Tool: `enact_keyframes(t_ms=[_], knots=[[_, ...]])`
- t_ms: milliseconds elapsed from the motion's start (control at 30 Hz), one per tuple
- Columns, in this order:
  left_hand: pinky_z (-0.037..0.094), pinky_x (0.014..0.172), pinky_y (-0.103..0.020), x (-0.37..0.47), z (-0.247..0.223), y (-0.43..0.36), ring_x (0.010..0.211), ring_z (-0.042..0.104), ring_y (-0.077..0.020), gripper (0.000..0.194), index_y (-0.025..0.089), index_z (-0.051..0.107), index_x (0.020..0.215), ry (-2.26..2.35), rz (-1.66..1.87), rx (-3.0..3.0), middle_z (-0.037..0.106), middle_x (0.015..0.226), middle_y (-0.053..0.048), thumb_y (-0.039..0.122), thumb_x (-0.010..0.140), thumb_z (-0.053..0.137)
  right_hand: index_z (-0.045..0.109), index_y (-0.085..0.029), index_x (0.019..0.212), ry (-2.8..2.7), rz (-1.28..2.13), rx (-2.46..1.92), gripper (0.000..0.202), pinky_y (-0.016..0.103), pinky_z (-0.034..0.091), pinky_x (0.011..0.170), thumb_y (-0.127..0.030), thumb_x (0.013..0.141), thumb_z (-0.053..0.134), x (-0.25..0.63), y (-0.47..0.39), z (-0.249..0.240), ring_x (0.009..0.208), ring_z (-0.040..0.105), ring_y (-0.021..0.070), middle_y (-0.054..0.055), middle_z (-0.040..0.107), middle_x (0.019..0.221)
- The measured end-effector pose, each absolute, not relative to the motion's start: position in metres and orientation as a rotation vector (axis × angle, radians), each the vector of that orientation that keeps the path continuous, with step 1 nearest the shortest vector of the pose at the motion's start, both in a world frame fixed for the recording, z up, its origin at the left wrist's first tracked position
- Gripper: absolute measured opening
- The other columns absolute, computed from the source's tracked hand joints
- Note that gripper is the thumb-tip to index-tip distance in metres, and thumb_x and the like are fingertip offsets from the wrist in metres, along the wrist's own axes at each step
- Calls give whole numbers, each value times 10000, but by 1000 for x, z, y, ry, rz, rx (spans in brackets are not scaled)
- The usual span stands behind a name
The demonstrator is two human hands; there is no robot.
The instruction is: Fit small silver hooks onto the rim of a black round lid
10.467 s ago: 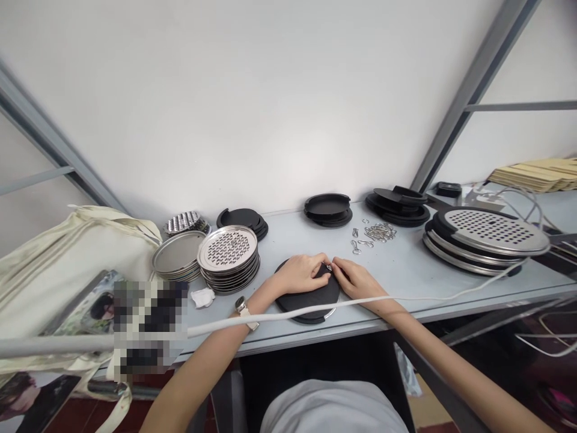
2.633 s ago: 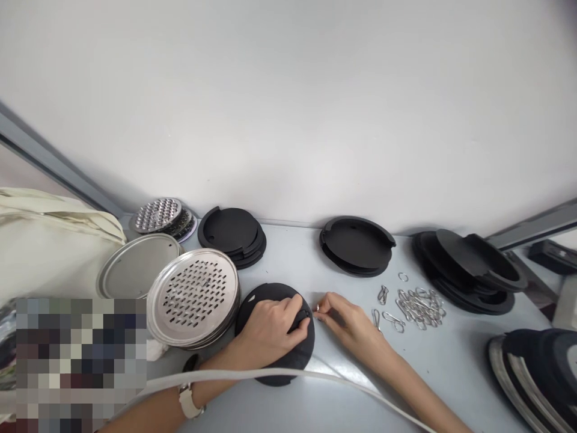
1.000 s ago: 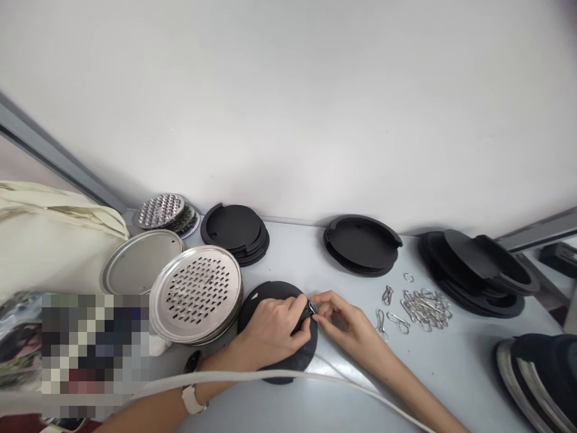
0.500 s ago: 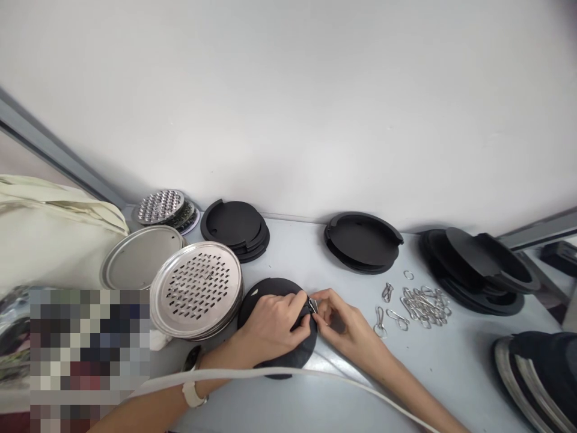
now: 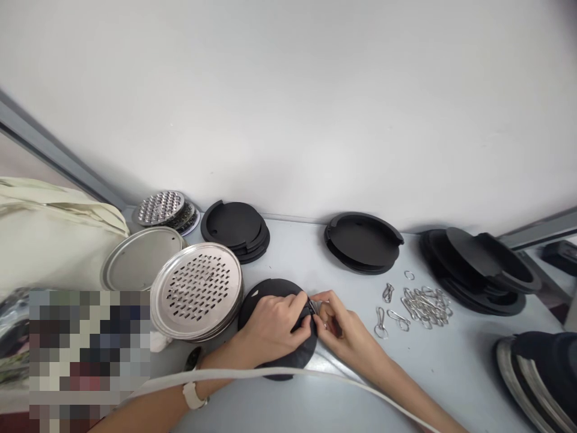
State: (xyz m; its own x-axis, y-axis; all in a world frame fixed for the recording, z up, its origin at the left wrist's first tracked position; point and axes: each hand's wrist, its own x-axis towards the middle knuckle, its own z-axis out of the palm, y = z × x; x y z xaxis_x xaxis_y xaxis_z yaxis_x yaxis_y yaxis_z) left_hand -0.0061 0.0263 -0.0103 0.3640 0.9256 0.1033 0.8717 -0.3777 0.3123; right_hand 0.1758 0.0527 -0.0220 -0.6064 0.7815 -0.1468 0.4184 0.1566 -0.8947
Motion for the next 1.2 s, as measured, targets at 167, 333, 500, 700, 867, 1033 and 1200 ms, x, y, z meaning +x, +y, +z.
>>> enact_keyframes(t_ms=[167,333,500,700,867,1033,1200], knots=[[306,519,-283,-6,-11,27,599,567,-160,76,201,426,841,1615,387,2417,566,665,24,272,830,451,358,-217,1106,-2091,1425,-1157,214,216,321,543,-258,900,399,175,51,-23,541,353,103,-84,335,623],[310,521,-273,-6,-9,27,599,566,-155,69,194,431,834,1604,397,2417,571,662,18,261,836,450,355,-210,1093,-2094,1429,-1168,205,219,313,529,-276,903,390,174,50,-21,534,355,105,-82,329,620],[318,521,-278,-6,-8,26,610,571,-158,66,200,431,840,1599,380,2415,573,671,21,261,834,453,344,-210,1084,-2123,1416,-1173,196,221,311,527,-287,907,376,174,50,-21,528,350,109,-81,317,617],[324,527,-281,-6,-9,25,619,570,-159,63,201,434,851,1586,372,2422,575,686,20,261,836,446,338,-215,1062,-2133,1383,-1160,172,213,293,517,-274,905,372,174,50,-25,519,335,104,-88,291,611],[332,536,-282,-6,-10,25,625,572,-160,68,199,440,865,1587,379,2426,574,694,21,258,832,454,349,-217,1049,-2120,1379,-1164,169,208,290,507,-266,891,382,173,49,-27,511,328,102,-89,287,605],[331,530,-283,-6,-9,25,627,574,-156,75,197,454,883,1574,405,2431,577,699,18,248,829,461,346,-211,1025,-2107,1377,-1159,147,210,289,505,-271,893,374,173,48,-27,509,315,98,-87,284,608],[333,531,-278,-5,-8,25,619,572,-156,67,195,452,864,1574,400,2426,574,683,17,245,822,466,329,-218,1019,-2133,1383,-1160,136,211,283,505,-263,898,370,173,48,-27,505,317,98,-91,279,602]])
